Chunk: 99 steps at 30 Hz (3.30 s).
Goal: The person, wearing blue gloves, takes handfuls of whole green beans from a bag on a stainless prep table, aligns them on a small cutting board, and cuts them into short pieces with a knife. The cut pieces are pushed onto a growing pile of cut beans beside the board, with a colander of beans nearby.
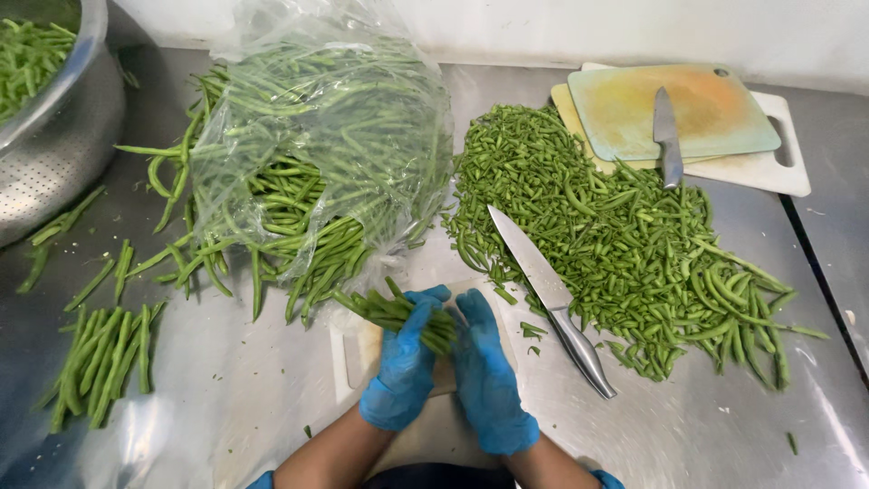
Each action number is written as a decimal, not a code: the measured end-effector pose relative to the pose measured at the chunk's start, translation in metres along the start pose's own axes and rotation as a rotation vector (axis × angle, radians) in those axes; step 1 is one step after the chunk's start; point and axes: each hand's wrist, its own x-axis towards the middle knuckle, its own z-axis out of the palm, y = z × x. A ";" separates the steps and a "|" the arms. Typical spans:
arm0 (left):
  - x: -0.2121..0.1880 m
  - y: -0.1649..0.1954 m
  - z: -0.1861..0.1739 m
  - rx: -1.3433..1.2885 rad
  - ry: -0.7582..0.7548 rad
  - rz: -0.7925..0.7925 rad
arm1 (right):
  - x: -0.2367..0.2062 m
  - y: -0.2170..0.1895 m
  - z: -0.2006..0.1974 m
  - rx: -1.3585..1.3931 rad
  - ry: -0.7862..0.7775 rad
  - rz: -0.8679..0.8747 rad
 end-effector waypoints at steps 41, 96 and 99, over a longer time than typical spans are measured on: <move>-0.017 -0.002 0.003 0.169 0.079 -0.064 | 0.012 -0.026 -0.012 -1.612 -0.326 -0.383; -0.035 0.009 -0.015 2.145 -0.450 0.611 | 0.018 -0.120 -0.082 -2.314 0.317 0.031; -0.036 0.009 -0.013 2.118 -0.452 0.543 | 0.003 -0.109 -0.082 -2.204 0.374 -0.140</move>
